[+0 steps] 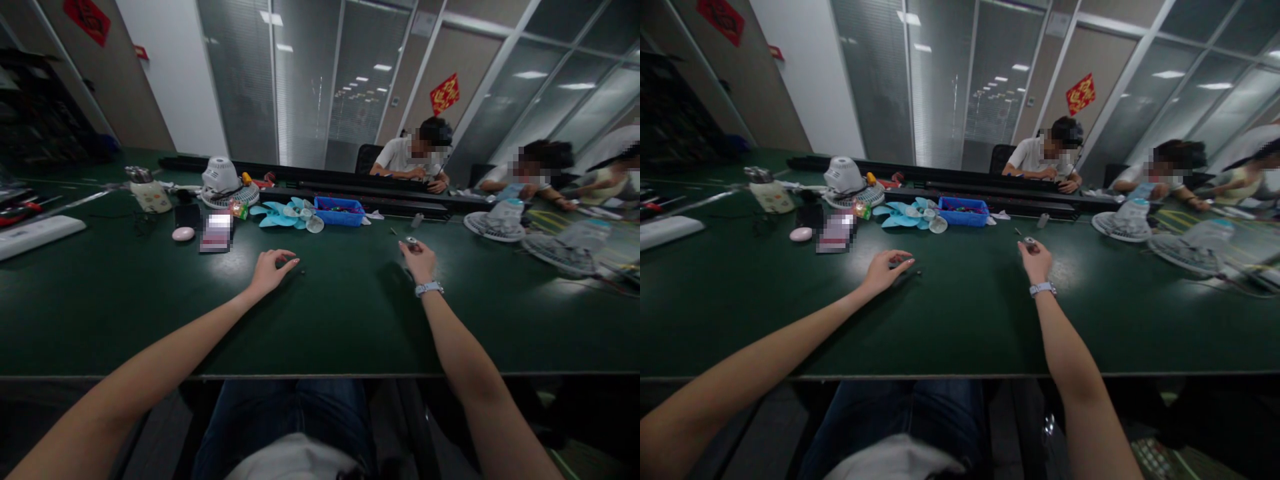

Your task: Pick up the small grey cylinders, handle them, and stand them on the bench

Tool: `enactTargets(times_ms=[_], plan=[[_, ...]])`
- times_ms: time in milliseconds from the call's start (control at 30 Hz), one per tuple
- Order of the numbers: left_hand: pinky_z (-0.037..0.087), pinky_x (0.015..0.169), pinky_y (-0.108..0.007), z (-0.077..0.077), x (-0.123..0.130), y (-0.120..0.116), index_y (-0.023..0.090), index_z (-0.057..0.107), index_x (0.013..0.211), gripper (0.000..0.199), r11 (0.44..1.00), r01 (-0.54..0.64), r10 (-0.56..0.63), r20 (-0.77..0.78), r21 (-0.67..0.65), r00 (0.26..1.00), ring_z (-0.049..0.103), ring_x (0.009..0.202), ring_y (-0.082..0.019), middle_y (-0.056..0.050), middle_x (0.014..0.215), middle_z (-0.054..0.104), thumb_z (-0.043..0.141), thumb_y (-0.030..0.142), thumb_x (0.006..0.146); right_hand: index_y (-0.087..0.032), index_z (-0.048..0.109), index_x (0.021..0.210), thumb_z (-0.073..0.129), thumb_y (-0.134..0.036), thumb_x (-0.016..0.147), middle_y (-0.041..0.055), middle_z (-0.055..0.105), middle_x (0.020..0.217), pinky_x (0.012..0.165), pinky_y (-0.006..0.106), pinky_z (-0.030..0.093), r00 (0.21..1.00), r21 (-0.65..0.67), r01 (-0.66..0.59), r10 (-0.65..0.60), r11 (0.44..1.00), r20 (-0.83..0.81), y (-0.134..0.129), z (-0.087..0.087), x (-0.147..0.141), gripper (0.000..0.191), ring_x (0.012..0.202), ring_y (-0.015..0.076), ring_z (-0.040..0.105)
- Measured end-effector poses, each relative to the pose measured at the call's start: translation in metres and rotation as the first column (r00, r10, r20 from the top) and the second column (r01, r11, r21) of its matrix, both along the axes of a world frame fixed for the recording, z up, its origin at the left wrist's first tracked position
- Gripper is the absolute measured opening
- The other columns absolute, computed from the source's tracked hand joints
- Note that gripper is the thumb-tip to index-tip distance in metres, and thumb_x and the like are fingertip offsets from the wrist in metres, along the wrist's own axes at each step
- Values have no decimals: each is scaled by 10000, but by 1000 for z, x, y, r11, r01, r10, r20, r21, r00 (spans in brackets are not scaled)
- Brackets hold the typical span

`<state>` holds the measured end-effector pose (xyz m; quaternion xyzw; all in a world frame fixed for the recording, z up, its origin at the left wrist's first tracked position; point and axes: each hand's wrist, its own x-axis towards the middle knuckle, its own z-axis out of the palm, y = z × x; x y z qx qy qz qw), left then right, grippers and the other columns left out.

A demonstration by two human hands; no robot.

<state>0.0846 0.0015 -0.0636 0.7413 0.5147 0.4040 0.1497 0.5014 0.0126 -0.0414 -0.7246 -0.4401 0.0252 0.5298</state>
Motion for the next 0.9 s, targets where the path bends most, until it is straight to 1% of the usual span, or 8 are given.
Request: enactTargets(times_ms=[133,267,433,500,600,667,767,900], plan=[[460,808,-376,-1,0,1,234,722,1003,318,1000,1,-1,-6,-2,1000,620,867,-225,-52,867,687,632,500,854,-164,731,1062,694,-419,743,153,730,932,791,434,490,968,-85,235,-225,968,114,-10,-6,46,410,851,290,664],[458,790,-366,1,2,0,224,707,998,291,1000,-23,23,12,-3,1000,613,857,-224,-53,859,676,605,468,876,-166,727,1058,652,-384,799,216,706,1035,838,469,468,955,-167,289,-273,943,112,-17,-12,62,347,949,335,649],[465,752,-353,1,3,-1,185,570,1178,404,985,-164,169,150,-46,974,605,863,-225,-63,905,645,614,442,870,-60,482,1387,682,-359,779,294,527,1345,1034,549,343,910,-62,389,-373,919,182,-16,2,36,706,1280,387,468],[471,738,-351,0,3,-1,172,516,1199,438,975,-211,221,199,-70,955,601,864,-224,-67,920,627,620,432,863,-82,363,1467,658,-380,805,266,411,1468,1101,557,266,908,55,295,-298,954,295,-17,10,0,783,1388,360,345],[478,717,-342,-2,4,1,182,470,1186,421,966,-240,255,237,-93,937,596,833,-208,-52,914,602,623,397,858,-195,417,1449,540,-422,908,162,413,1504,1127,540,266,839,42,-222,169,974,517,-27,10,-81,600,1404,301,349],[482,702,-331,-3,4,1,193,438,1189,427,962,-255,273,265,-100,925,593,805,-192,-41,920,587,626,376,852,-275,439,1449,497,-448,945,94,396,1535,1143,512,275,577,-179,-596,573,783,582,-38,2,-138,536,1425,271,337],[487,682,-322,-4,4,2,203,402,1191,446,957,-270,290,299,-109,909,592,784,-180,-38,939,574,628,370,844,-331,415,1471,462,-449,974,29,306,1591,1165,502,262,228,-431,-772,836,468,499,-52,-11,-195,513,1473,252,254],[490,666,-321,-7,4,3,207,390,1179,461,962,-250,271,294,-106,917,596,772,-182,-36,933,571,635,389,833,-252,529,1398,423,-349,1005,59,428,1517,1133,505,323,211,-471,-784,888,404,409,-56,-13,-208,418,1426,251,358]])
